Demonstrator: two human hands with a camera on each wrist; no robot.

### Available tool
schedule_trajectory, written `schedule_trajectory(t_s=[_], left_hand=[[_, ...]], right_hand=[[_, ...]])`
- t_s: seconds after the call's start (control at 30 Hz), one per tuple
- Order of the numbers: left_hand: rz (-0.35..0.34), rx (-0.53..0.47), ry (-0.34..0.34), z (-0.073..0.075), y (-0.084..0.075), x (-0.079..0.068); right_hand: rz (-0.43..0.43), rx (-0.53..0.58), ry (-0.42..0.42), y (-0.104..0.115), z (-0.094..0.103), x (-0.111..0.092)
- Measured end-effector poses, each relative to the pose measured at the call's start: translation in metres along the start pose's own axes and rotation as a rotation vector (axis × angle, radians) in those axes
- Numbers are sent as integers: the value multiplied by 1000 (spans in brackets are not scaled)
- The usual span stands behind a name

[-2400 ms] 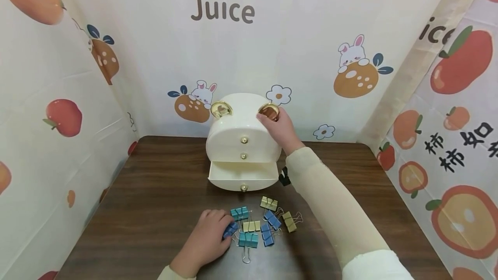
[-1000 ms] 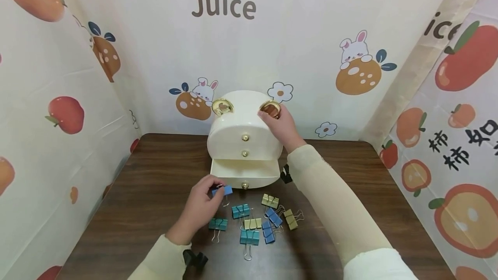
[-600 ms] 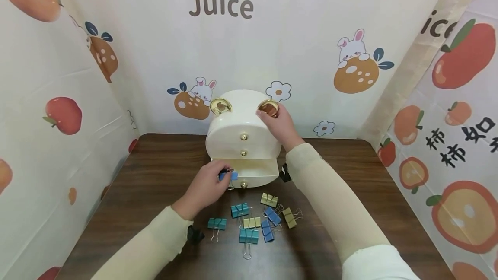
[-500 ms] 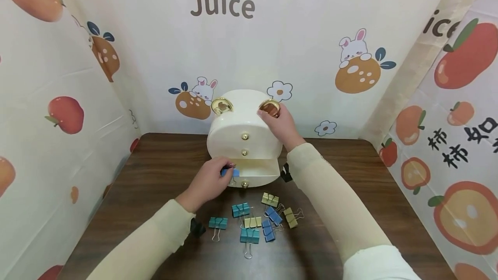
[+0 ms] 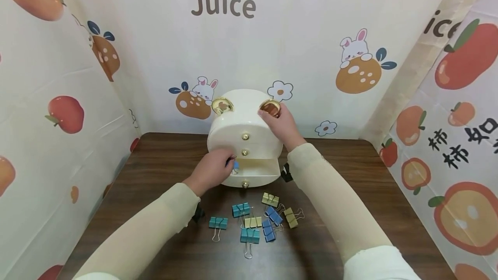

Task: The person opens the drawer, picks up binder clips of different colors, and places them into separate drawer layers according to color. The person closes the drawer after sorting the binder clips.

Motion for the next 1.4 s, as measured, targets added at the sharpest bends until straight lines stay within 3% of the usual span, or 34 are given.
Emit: schedule_trajectory(t_s=[0.2, 0.37, 0.6, 0.97, 1.4], left_hand=[[11, 97, 38, -18, 5, 5], [24, 156, 22, -20, 13, 4], [7, 167, 4, -19, 16, 6], [90, 179, -15, -19, 24, 8], [108, 190, -6, -26, 21, 9]], right_hand=[[-14, -12, -3, -3, 1, 0], [-4, -8, 9, 1, -1, -2], [-3, 0, 9, 2, -1, -1], [3, -3, 12, -1, -2, 1], [-4, -11, 10, -1, -2, 1]])
Point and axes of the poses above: each hand's wrist, its own x-axis towards the middle knuckle, its own z-axis out of the back of the hand, y = z × x, the point moved 10 cm from there along x, towards the middle knuckle, and after that the axes turned 3 degrees about -y, right-handed, at the moved point
